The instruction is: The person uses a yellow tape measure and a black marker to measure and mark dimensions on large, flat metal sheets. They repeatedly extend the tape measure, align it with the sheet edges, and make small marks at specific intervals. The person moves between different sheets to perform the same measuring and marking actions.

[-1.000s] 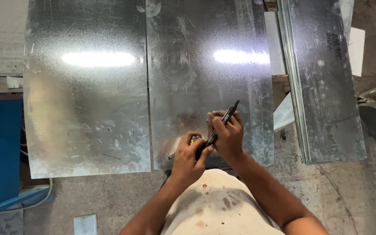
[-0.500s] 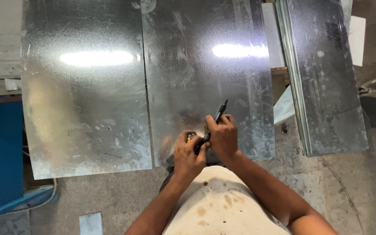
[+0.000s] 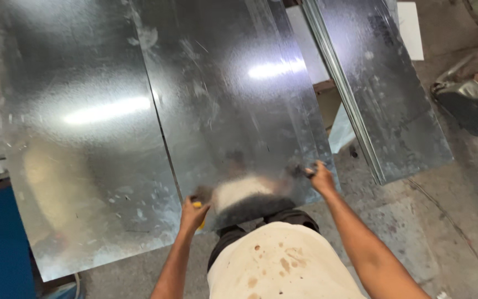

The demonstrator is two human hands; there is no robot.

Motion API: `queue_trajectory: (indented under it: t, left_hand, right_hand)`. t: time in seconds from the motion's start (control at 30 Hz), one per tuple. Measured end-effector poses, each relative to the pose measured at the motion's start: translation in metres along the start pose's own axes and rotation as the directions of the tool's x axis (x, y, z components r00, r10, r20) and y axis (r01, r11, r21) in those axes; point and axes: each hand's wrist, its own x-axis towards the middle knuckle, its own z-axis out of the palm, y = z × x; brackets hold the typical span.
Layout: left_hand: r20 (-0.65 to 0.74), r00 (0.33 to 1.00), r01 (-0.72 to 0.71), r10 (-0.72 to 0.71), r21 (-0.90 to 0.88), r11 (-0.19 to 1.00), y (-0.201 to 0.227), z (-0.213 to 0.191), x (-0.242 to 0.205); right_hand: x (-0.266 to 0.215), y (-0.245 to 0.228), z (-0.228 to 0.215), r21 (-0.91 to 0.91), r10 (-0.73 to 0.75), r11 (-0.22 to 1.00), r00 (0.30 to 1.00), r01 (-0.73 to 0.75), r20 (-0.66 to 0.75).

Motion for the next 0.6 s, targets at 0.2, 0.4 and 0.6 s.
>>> queue_trajectory:
  t: [0.2,0.4,0.6]
  left_hand:
    - [-0.125,0.947,0.313,-0.296,0.152,0.937,0.010,-0.027,-0.032]
    - [0.115,0.933,0.348,-0.342,-0.039,0.937,0.077,-0.041,-0.072]
    - [-0.010,0.874,0.485,-0.485,0.056,0.873,0.109,-0.052,-0.078]
  right_hand:
    - [-0.011,0.038,-0.027,-0.095,0.183,0.978,0.982,-0.186,-0.037]
    - [-0.021,0.036,-0.013,-0.071,0.263,0.963,0.964,-0.260,0.034]
    - [-0.021,0.036,-0.008,-0.073,0.284,0.957,0.958,-0.281,0.039]
